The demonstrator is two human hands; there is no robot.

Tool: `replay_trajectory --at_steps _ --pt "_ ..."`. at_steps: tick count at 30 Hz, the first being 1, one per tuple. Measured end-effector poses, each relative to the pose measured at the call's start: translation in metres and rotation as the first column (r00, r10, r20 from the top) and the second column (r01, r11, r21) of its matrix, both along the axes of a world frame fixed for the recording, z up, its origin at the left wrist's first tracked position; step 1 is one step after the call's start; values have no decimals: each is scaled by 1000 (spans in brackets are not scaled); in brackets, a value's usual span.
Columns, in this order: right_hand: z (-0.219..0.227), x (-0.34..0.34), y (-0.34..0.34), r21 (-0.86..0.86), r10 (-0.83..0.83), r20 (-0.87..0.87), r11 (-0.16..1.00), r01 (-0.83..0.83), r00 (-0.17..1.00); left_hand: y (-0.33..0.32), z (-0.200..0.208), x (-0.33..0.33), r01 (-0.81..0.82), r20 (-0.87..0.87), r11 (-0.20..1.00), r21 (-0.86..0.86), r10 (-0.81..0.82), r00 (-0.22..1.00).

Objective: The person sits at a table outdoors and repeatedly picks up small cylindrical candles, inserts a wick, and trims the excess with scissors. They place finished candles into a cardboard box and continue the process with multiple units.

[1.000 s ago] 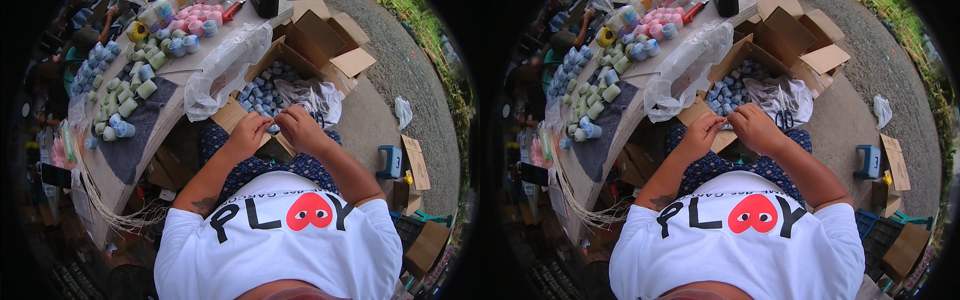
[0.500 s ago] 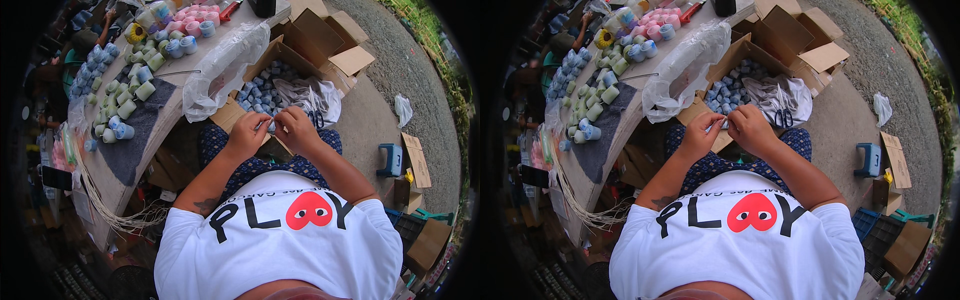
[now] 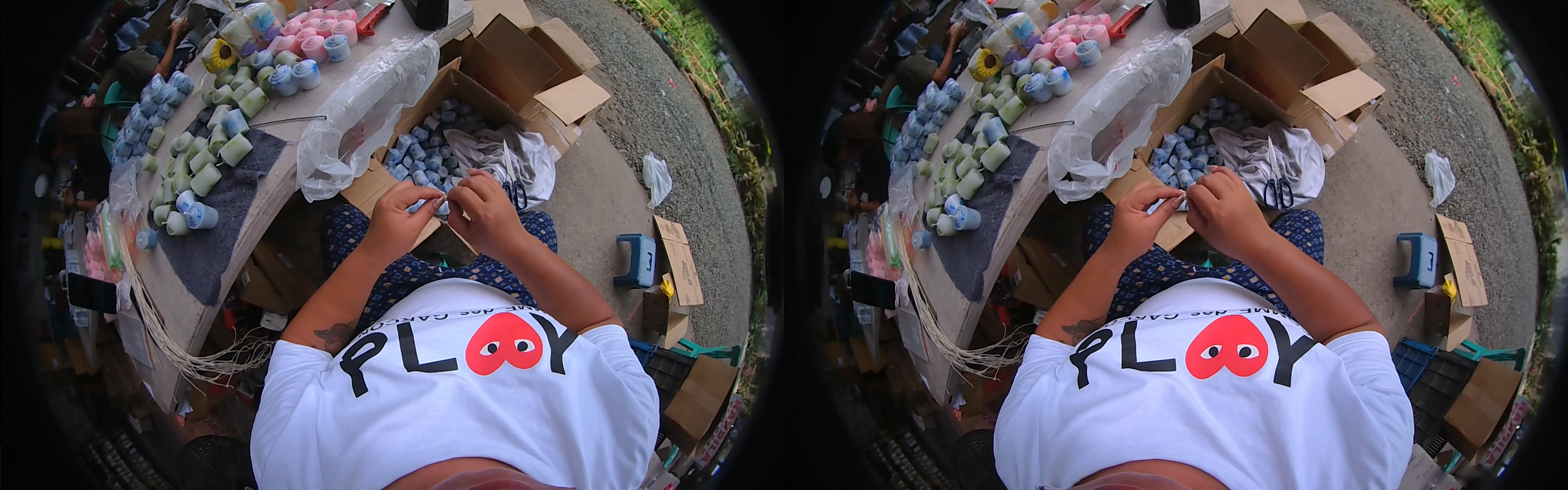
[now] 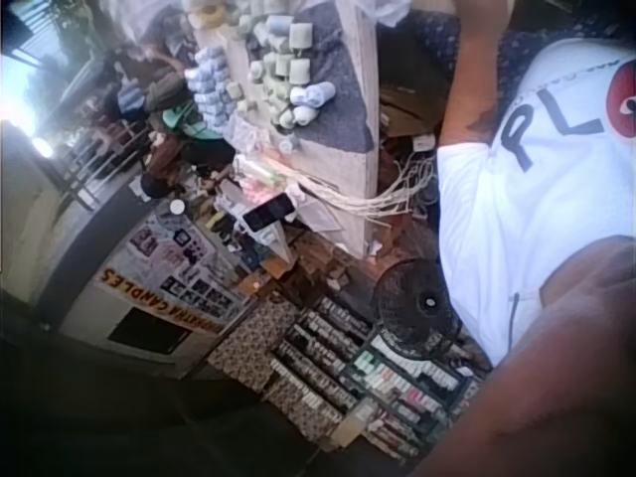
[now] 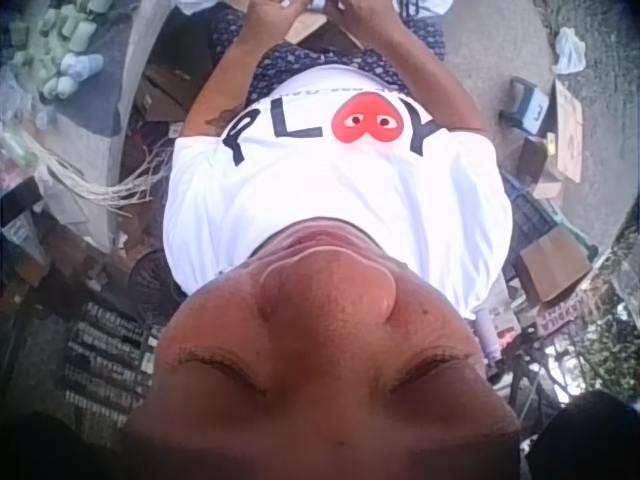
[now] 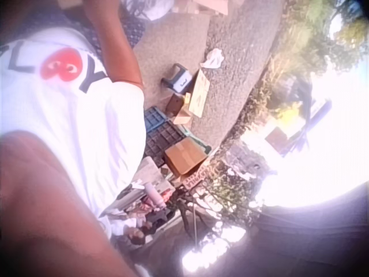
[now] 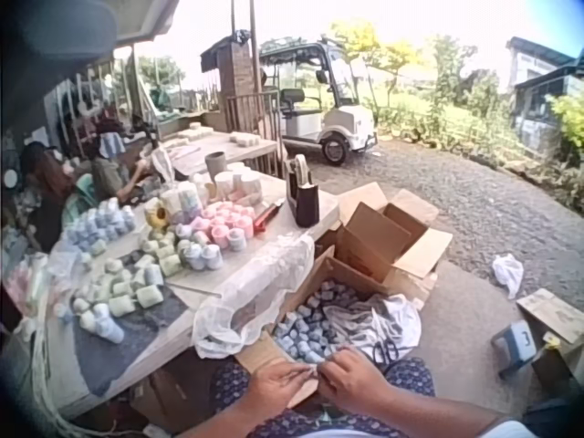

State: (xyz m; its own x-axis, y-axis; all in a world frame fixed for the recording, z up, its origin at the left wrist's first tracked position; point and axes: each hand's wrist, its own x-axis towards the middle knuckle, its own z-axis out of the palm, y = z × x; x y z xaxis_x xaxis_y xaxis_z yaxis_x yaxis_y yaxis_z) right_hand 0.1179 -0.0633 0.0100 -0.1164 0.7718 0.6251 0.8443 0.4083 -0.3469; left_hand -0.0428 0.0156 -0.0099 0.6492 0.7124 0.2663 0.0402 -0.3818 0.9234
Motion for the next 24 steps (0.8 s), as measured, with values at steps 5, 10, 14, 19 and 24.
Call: replay_trajectory --at_steps 5,10,14,19,24 --pt "-2 1 -5 -114 -42 -121 993 28 992 4 -2 -1 11 -75 986 -169 -24 997" --pt "6 0 -7 -192 33 -218 978 -75 976 4 -17 -1 77 -12 939 -334 -86 996" --pt "-3 13 -3 -153 133 -91 977 -146 987 3 -13 -1 165 -30 931 -327 -184 982" --pt "-1 20 -10 -181 164 34 971 -156 986 0 2 2 156 -211 981 -119 -179 961" --pt "-9 25 -8 -196 231 236 963 -187 944 1 2 -1 177 -231 984 -25 -178 956"
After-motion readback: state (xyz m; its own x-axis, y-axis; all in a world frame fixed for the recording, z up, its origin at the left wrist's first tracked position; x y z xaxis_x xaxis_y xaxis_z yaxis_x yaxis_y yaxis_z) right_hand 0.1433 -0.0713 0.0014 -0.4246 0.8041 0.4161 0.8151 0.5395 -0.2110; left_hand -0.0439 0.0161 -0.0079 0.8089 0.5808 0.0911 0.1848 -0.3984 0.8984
